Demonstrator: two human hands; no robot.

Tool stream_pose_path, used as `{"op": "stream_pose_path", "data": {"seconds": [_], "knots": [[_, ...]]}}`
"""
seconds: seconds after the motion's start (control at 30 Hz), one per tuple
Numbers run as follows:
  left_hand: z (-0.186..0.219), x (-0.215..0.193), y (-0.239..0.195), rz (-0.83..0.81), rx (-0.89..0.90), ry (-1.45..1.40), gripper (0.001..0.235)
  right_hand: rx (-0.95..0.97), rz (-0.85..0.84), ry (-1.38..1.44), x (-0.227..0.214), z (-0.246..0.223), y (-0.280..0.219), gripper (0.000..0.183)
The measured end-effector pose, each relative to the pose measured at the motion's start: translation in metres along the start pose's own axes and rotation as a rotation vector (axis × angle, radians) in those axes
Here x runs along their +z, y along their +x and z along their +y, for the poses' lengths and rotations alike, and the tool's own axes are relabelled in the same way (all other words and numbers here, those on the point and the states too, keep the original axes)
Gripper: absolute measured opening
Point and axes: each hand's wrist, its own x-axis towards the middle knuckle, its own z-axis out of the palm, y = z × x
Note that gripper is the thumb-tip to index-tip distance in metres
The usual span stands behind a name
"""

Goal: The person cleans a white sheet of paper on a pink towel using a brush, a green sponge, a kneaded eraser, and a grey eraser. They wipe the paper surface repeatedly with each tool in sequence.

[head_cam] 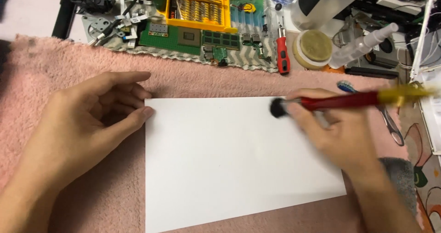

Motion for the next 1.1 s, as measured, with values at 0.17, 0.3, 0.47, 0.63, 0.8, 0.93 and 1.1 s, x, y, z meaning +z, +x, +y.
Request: {"op": "stream_pose_path", "data": {"seconds": [0.17,0.3,0.47,0.63,0.8,0.93,1.1], "knots": [[-0.006,0.002,0.002,0.007,-0.013,-0.039,0.058,0.075,-0.134,0.122,-0.010,-0.001,0.004,0.018],[-0.002,0.001,0.002,0.007,-0.006,0.051,0.060,0.067,0.035,0.113,0.003,0.006,0.009,0.025],[-0.010,0.004,0.003,0.015,-0.025,-0.007,0.060,0.045,-0.190,0.202,-0.014,0.017,0.009,0.016],[-0.024,0.010,0.003,0.028,0.067,-0.061,0.061,0.142,0.006,0.061,-0.013,0.013,0.010,0.031],[-0.015,0.014,0.002,0.091,-0.020,-0.007,0.062,0.100,-0.214,0.111,-0.033,0.026,0.007,0.018],[-0.034,0.014,0.003,0.079,0.020,-0.035,0.064,0.120,-0.143,-0.033,-0.026,0.016,0.005,0.026],[-0.015,0.012,0.002,0.078,-0.002,0.042,0.065,0.106,-0.274,0.072,-0.041,0.016,-0.007,0.021]]}}
